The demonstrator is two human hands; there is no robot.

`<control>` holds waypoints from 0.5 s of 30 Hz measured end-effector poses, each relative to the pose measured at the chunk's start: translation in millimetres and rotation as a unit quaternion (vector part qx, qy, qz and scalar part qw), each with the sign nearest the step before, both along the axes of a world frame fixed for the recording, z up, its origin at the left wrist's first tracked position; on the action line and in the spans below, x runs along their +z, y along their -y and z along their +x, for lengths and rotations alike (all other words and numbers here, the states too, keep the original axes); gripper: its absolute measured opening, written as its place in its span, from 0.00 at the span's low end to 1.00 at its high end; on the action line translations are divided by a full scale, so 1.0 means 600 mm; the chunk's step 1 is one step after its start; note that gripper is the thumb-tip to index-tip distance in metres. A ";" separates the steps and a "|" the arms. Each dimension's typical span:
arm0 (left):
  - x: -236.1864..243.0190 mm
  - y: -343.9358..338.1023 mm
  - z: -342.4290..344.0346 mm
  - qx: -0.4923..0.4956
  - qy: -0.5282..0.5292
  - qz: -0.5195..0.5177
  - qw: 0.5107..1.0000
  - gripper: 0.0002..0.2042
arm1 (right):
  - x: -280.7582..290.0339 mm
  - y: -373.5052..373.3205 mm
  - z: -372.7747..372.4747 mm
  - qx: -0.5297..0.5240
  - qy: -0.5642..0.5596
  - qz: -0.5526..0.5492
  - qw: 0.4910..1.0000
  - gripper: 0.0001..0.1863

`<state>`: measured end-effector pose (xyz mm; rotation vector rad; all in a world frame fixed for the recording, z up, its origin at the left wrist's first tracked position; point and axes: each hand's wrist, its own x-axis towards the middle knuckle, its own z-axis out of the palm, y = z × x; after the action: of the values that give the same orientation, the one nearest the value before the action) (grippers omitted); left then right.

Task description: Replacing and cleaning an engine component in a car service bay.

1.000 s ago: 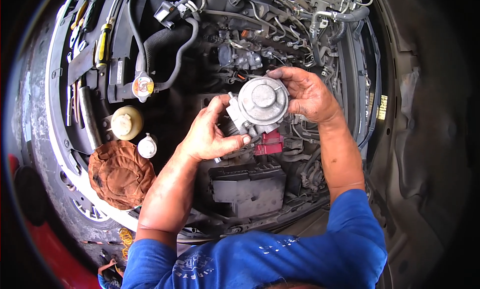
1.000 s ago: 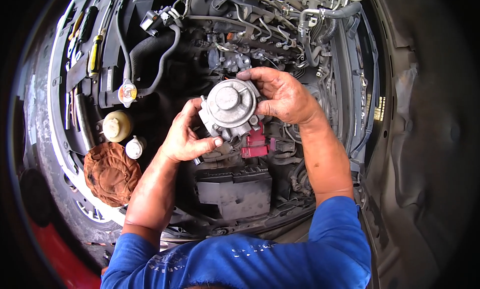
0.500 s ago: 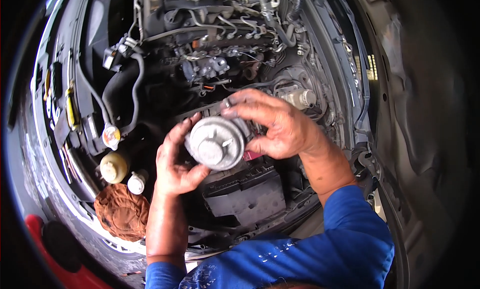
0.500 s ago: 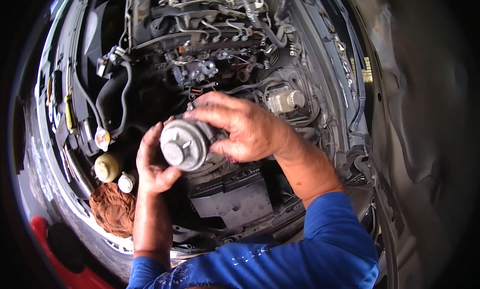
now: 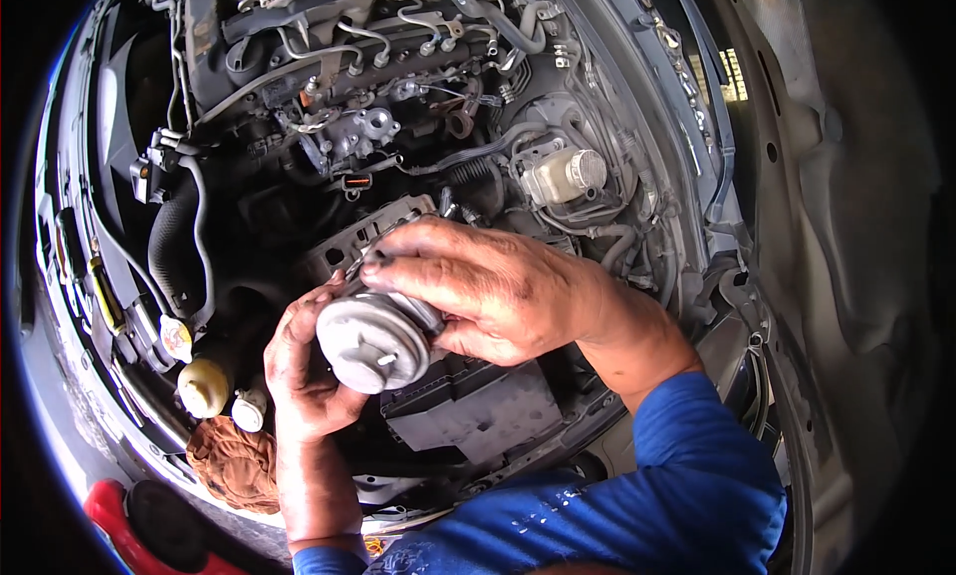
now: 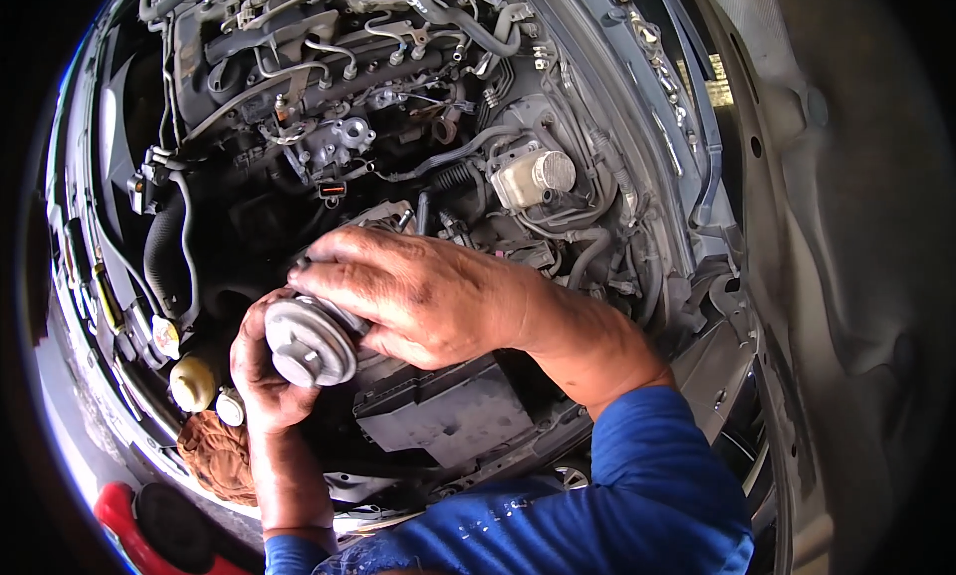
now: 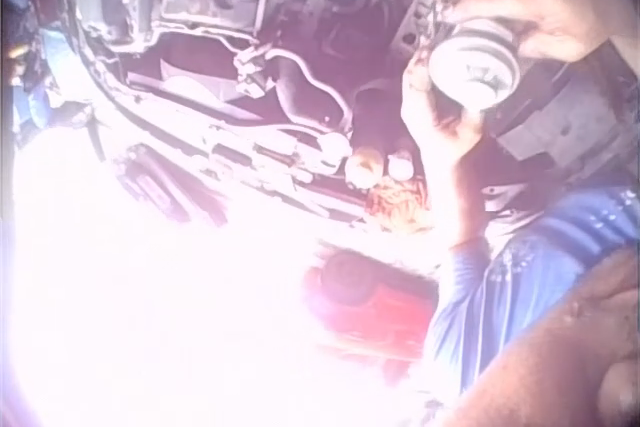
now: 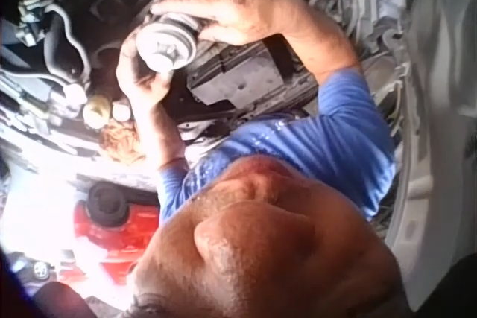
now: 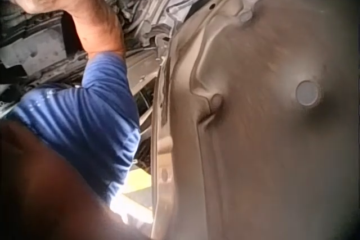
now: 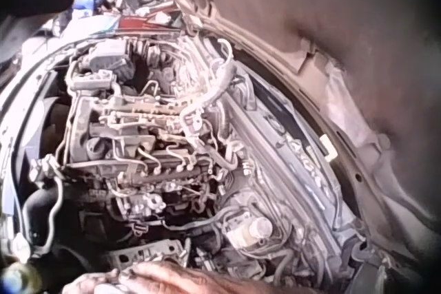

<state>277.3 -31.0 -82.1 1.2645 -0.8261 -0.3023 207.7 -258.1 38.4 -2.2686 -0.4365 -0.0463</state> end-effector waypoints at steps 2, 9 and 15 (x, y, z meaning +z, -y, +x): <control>-0.009 -0.009 -0.003 -0.020 -0.095 0.022 0.995 0.34 | -0.007 0.009 0.010 -0.002 -0.013 0.019 1.000 0.44; -0.014 0.025 0.016 -0.002 -0.206 0.021 0.978 0.36 | -0.048 0.058 0.003 -0.138 0.037 0.045 0.989 0.44; -0.001 0.090 0.064 0.043 -0.194 -0.011 0.980 0.33 | -0.244 0.101 -0.077 -0.531 -0.099 0.413 0.733 0.18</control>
<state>315.9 -85.3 -82.4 1.1670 -0.4395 -0.4520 161.3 -318.6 -107.8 -1.3175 0.8939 -0.4735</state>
